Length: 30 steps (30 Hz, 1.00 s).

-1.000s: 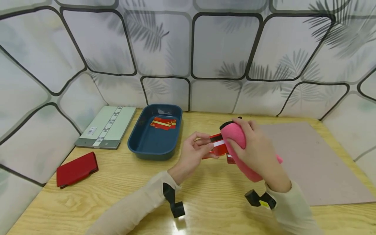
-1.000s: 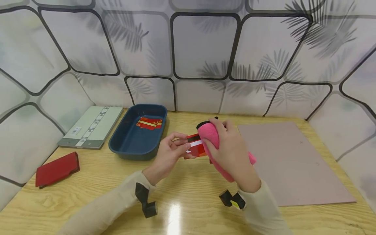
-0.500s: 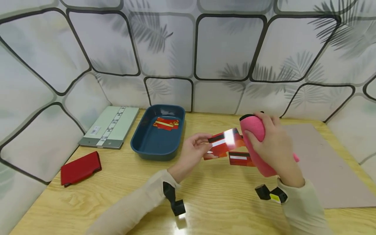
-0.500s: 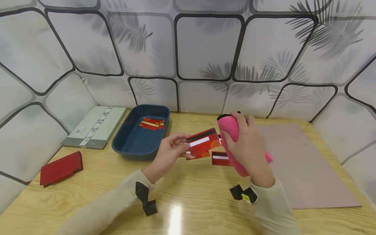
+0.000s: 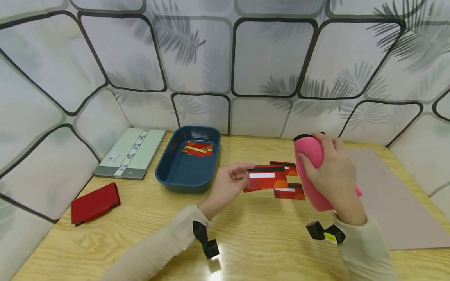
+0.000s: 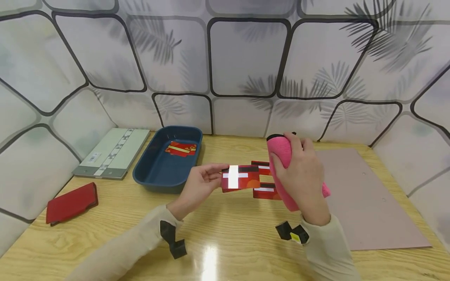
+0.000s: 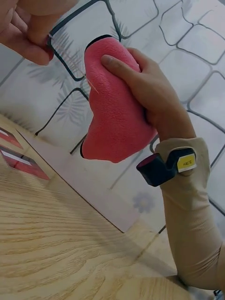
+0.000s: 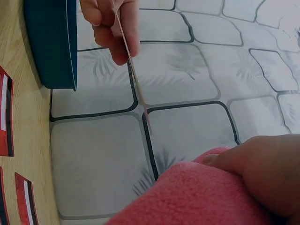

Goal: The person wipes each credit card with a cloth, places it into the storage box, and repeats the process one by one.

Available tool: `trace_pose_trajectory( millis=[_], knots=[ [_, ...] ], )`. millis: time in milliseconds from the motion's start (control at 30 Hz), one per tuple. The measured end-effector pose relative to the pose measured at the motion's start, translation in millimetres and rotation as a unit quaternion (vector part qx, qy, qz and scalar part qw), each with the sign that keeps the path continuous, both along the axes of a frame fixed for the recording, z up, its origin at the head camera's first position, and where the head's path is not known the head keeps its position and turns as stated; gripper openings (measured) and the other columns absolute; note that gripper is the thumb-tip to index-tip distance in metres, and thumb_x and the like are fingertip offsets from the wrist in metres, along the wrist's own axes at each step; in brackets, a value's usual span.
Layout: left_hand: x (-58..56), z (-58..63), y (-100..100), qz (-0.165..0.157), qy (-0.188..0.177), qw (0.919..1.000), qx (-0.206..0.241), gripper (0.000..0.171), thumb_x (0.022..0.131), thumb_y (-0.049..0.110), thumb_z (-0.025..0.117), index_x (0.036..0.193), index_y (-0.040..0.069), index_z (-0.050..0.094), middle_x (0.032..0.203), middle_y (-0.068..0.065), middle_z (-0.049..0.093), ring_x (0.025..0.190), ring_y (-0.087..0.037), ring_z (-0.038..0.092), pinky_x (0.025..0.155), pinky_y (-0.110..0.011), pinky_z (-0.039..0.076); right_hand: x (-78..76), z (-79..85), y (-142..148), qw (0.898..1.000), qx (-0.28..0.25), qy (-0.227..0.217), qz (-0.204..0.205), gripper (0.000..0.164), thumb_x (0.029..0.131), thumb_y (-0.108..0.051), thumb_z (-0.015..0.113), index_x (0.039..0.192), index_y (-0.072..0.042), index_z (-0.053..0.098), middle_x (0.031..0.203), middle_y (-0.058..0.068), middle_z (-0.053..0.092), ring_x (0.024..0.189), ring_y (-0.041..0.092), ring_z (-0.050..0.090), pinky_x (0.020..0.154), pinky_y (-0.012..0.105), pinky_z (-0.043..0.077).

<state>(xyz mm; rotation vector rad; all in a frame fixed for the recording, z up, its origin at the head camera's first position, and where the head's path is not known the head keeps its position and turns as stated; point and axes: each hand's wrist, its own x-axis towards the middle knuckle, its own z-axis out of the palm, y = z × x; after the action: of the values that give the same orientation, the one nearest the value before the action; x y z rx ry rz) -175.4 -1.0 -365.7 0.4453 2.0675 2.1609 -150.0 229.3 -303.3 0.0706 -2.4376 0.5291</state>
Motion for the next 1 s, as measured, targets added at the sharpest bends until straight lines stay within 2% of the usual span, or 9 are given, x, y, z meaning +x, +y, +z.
trace_pose_trajectory(
  millis=[133,167,300,400,500,600,733,900,1000],
  knots=[
    [0.2,-0.8,-1.8,-0.017,-0.001,0.9998,-0.004,0.035,0.087,-0.01,0.06,0.12,-0.004,0.064,0.109,-0.024,0.069,0.084,-0.019,0.071,0.068,-0.022,0.057,-0.4,-0.8,0.1,1.0,-0.002,0.0,0.003,0.053,0.085,-0.021,0.069,0.132,-0.007,0.05,0.109,0.028,0.052,0.085,0.047,0.054,0.063,0.065,0.048],
    [0.5,-0.9,-1.9,-0.019,0.003,0.9998,-0.004,0.033,0.087,-0.01,0.059,0.119,-0.005,0.064,0.107,-0.025,0.069,0.082,-0.021,0.072,0.067,-0.023,0.058,-0.3,-0.9,0.1,1.0,-0.002,-0.001,0.004,0.053,0.085,-0.021,0.069,0.132,-0.007,0.05,0.109,0.028,0.052,0.085,0.048,0.054,0.064,0.065,0.048],
    [2.4,-1.0,-3.1,-0.023,0.013,0.9996,-0.004,0.024,0.091,-0.002,0.06,0.113,-0.005,0.066,0.101,-0.026,0.07,0.059,-0.013,0.068,0.05,-0.019,0.052,-0.5,-1.0,-0.2,1.0,-0.003,-0.004,0.005,0.053,0.085,-0.021,0.069,0.133,-0.007,0.05,0.11,0.028,0.052,0.086,0.048,0.054,0.064,0.066,0.048],
    [3.6,-0.6,-3.7,-0.027,0.023,0.9993,-0.014,0.017,0.093,0.01,0.063,0.101,-0.005,0.067,0.093,-0.024,0.072,0.047,-0.008,0.061,0.045,-0.018,0.049,-0.7,-1.3,-0.7,1.0,-0.003,-0.004,0.006,0.053,0.085,-0.021,0.069,0.132,-0.007,0.05,0.11,0.028,0.052,0.086,0.048,0.054,0.065,0.065,0.047],
    [3.1,-2.0,-2.6,-0.028,0.033,0.9986,-0.031,0.02,0.096,0.014,0.06,0.086,-0.003,0.06,0.082,-0.022,0.072,0.041,-0.01,0.057,0.041,-0.018,0.044,-0.4,-1.6,-1.0,1.0,-0.004,-0.005,0.007,0.053,0.085,-0.021,0.069,0.132,-0.007,0.05,0.111,0.028,0.052,0.087,0.047,0.053,0.065,0.064,0.047],
    [1.6,-4.2,-0.4,-0.038,0.026,0.9985,-0.028,0.024,0.098,0.013,0.057,0.08,-0.004,0.054,0.078,-0.023,0.071,0.042,-0.012,0.058,0.043,-0.019,0.047,0.4,-1.9,-1.6,1.0,-0.004,-0.009,0.008,0.053,0.085,-0.021,0.069,0.132,-0.007,0.05,0.112,0.028,0.052,0.088,0.047,0.053,0.065,0.064,0.047],
    [0.2,-7.1,2.4,-0.051,0.01,0.9986,-0.001,0.025,0.097,0.009,0.057,0.08,-0.01,0.055,0.079,-0.028,0.069,0.052,-0.019,0.065,0.05,-0.026,0.056,2.1,-2.6,-4.0,1.0,0.004,-0.013,0.014,0.054,0.084,-0.021,0.07,0.132,-0.006,0.05,0.113,0.027,0.053,0.088,0.048,0.053,0.065,0.064,0.048],
    [-1.2,-7.3,2.9,-0.04,0.004,0.9992,0.003,0.023,0.095,0.006,0.058,0.084,-0.014,0.057,0.075,-0.029,0.066,0.062,-0.035,0.068,0.057,-0.035,0.06,3.1,-2.3,-10.8,0.999,0.012,-0.011,0.029,0.055,0.083,-0.021,0.072,0.131,-0.007,0.05,0.114,0.027,0.053,0.087,0.047,0.054,0.065,0.064,0.05],
    [-2.3,-7.1,2.8,-0.041,-0.003,0.9992,-0.005,0.018,0.095,0.003,0.058,0.106,-0.011,0.058,0.077,-0.028,0.066,0.065,-0.035,0.07,0.062,-0.04,0.061,4.5,-1.7,-15.2,0.999,0.013,-0.007,0.03,0.055,0.082,-0.02,0.072,0.131,-0.007,0.051,0.112,0.027,0.054,0.086,0.047,0.055,0.064,0.064,0.05]
  ],
)
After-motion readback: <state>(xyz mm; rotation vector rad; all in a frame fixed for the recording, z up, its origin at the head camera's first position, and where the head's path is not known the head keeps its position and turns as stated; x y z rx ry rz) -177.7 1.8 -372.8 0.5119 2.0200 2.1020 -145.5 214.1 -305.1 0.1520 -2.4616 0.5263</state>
